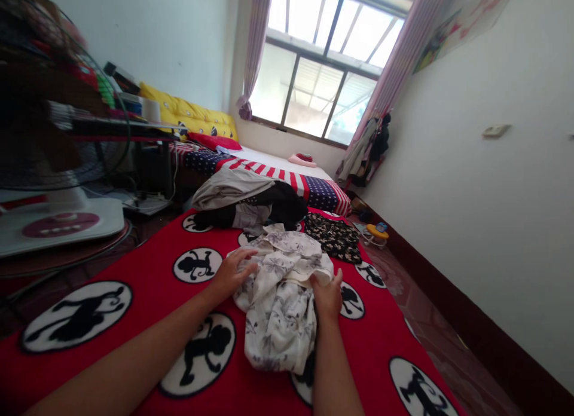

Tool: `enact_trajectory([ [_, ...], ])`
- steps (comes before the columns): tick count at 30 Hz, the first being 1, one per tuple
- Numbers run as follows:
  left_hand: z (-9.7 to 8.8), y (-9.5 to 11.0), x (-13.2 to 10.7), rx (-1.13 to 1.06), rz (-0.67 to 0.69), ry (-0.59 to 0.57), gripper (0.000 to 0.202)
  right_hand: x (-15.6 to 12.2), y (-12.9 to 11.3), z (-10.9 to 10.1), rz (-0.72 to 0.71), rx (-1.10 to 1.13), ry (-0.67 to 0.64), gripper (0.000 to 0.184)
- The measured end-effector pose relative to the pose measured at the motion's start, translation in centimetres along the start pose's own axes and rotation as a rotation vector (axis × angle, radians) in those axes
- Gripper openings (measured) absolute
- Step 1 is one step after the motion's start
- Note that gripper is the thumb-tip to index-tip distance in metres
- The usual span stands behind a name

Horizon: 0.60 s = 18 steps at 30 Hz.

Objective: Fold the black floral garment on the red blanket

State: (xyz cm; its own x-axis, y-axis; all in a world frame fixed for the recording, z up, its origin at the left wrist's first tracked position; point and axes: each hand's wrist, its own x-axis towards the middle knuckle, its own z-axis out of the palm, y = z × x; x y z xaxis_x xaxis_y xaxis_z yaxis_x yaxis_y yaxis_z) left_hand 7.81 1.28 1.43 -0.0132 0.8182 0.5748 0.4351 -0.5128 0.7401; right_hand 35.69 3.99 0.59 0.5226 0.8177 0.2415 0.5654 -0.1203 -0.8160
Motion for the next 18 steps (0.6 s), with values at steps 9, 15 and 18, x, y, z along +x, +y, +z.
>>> enact_trajectory([
  [9, -2.2, -1.0, 1.9, -0.474, -0.263, 0.153, 0.063, -7.8, -7.1, 2.5, -0.672, 0.338, -0.786, 0.062],
  [15, -5.2, -1.9, 1.9, -0.455, -0.336, 0.122, 0.078, -12.7, -9.8, 2.2, -0.916, 0.274, -1.055, 0.025],
  [18, -4.3, -3.2, 1.3, -0.139, -0.214, -0.050, 0.078, -13.0, -9.7, 1.5, -0.669, 0.450, -1.039, 0.022],
])
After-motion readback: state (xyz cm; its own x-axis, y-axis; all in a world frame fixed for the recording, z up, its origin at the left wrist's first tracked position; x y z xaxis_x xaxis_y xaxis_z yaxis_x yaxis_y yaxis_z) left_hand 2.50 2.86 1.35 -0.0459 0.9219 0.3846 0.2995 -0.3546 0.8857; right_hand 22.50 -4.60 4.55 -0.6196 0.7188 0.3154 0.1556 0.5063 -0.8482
